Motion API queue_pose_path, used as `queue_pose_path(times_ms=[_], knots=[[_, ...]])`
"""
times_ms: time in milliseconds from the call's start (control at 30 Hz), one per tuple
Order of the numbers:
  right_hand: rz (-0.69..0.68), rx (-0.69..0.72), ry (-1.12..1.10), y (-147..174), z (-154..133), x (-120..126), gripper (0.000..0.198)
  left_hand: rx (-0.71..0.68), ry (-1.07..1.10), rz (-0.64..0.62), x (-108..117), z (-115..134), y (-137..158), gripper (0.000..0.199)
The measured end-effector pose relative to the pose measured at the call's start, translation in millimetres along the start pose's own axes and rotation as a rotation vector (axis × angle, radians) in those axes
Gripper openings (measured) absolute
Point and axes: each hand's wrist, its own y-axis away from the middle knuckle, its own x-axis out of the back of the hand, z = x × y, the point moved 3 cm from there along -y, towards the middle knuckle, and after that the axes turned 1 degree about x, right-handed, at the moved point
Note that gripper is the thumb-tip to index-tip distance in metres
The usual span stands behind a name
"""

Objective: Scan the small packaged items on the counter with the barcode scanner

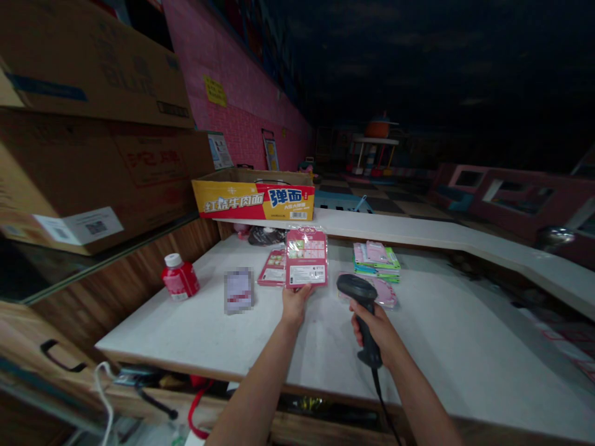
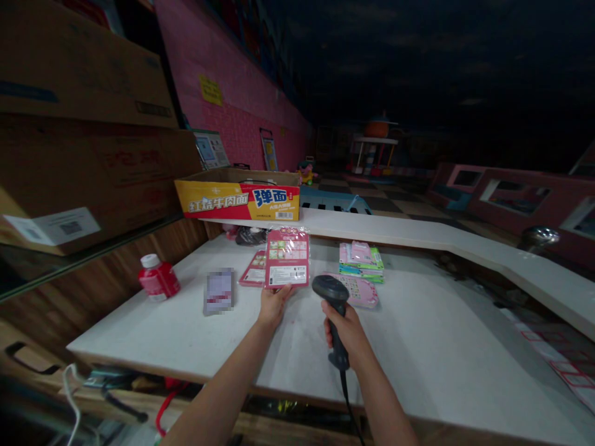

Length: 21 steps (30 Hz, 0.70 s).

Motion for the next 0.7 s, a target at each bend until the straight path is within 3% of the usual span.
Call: queue_pose_path(times_ms=[167, 300, 500, 700], knots=[[-0.028, 0.005, -0.053, -4, 2, 2, 0.043, 0.017, 0.032, -0.023, 0, 2, 0, 0.067], [-0.044, -0.023, -0.168, -10, 13, 20, 0.044, 0.008, 0.023, -0.012, 0, 3, 0, 0.068], [-0.121, -0.074, -0.52, -20, 37, 54, 0.043, 0.032, 0.031, -0.014, 1, 0, -2, 0.062], [-0.157, -0.087, -0.655, -23, 42, 59, 0.037, 0.057, 0.036, 0.006, 4, 1, -2, 0.049]])
